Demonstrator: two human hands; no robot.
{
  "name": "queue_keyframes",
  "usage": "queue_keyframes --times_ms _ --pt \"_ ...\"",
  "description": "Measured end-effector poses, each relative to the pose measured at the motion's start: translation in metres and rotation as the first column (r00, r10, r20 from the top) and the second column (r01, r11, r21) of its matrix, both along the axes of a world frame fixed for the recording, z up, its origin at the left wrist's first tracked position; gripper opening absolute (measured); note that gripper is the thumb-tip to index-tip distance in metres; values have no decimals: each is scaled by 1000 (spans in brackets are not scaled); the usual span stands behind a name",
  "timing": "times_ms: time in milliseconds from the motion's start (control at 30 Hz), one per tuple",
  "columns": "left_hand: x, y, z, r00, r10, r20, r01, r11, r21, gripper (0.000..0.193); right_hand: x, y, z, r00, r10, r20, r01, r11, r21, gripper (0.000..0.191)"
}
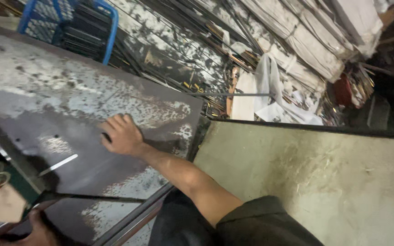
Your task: The person picks up long wooden frame moulding strips from a work table, measures them with a folding ruler and tape measure, marks them with a pen, and stacks the measured strips on the table. A second person briefly steadies the table while the person marks a strip.
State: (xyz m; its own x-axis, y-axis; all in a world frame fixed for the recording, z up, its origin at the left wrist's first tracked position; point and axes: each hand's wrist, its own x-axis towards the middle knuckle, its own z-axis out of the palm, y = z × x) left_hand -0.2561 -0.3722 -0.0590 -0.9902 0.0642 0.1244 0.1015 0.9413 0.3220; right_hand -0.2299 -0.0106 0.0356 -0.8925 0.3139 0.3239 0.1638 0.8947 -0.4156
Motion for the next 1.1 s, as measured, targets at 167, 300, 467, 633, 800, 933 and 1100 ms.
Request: queue_keyframes --times_ms 167,300,467,633,800,933,1100 --pt "25 13 25 911 312 268 -287 949 -128 114 37 11 -20 995 70 -77 -77 992 -99 24" --pt "53 -5 39 995 88 47 -82 990 -116 65 56 17 -18 960 193 -204 -241 938 -249 20" --pt "97 -44 58 997 -78 1 77 994 -75 30 114 -51 44 976 173 -134 -211 908 -362 22" --pt "164 -14 124 886 -463 -15 459 882 -103 26 189 -150 123 789 598 -138 -605 796 -9 39" --pt "210 21 200 921 -110 -373 189 965 180 41 195 -161 124 797 569 202 -443 778 -445 32" --pt "225 -12 220 791 586 -176 -19 312 950 70 213 -161 122 551 790 268 -456 554 -696 30" --pt "249 -56 229 832 516 204 36 -417 908 47 181 -183 144 189 973 130 -873 227 -431 26"
